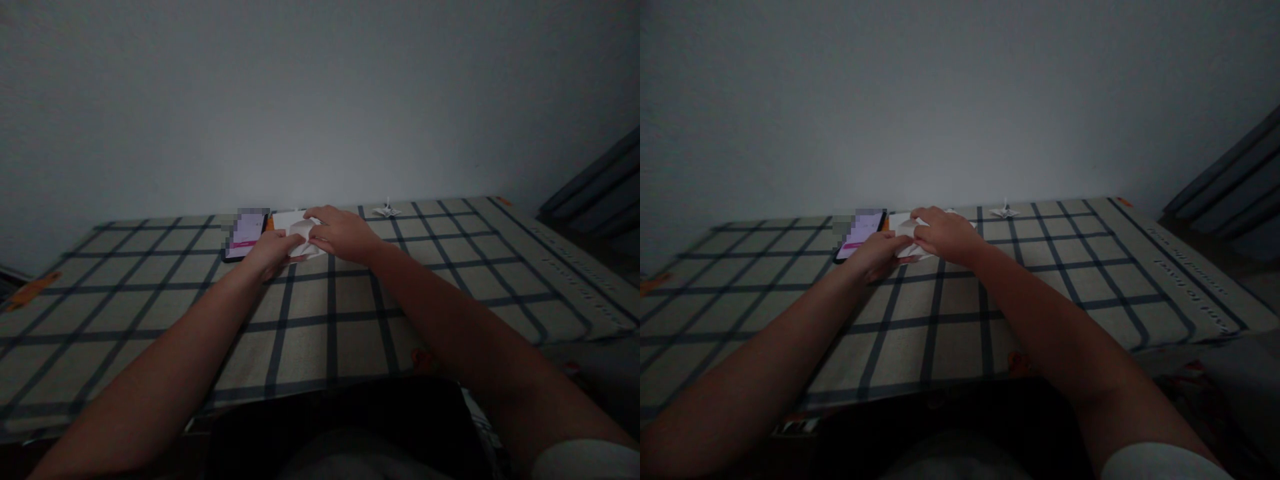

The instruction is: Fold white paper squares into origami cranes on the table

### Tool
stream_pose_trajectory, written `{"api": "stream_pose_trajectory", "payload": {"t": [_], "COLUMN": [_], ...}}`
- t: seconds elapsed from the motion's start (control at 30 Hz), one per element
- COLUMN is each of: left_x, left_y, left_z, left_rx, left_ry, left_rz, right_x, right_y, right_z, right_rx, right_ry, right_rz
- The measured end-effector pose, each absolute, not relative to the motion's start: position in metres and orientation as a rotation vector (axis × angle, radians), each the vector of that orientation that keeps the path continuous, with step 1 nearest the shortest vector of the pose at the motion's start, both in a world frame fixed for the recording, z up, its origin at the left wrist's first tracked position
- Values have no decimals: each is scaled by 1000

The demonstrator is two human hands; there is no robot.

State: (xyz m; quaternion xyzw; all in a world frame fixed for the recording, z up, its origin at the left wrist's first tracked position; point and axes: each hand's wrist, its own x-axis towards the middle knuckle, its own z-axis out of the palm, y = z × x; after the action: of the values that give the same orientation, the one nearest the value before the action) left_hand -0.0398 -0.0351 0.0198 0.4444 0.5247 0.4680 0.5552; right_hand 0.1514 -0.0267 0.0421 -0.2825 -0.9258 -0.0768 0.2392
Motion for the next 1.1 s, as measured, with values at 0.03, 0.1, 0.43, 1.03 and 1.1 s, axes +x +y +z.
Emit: {"api": "stream_pose_trajectory", "payload": {"t": [0.03, 0.1, 0.43, 1.03, 1.1], "left_x": [-40, -40, -38, -39, -40], "left_y": [-35, -36, -40, -38, -37], "left_z": [20, 20, 25, 20, 20], "left_rx": [1047, 1031, 987, 1038, 1034], "left_ry": [1206, 1159, 984, 1042, 1055], "left_rz": [1097, 1099, 1121, 1058, 1047], "right_x": [150, 148, 142, 134, 135], "right_y": [-27, -26, -15, -3, -3], "right_z": [41, 39, 17, 14, 14], "right_rx": [-756, -726, -712, -786, -797], "right_ry": [-2521, -2457, -1999, -1744, -1749], "right_rz": [-202, -120, 720, 1251, 1259]}}
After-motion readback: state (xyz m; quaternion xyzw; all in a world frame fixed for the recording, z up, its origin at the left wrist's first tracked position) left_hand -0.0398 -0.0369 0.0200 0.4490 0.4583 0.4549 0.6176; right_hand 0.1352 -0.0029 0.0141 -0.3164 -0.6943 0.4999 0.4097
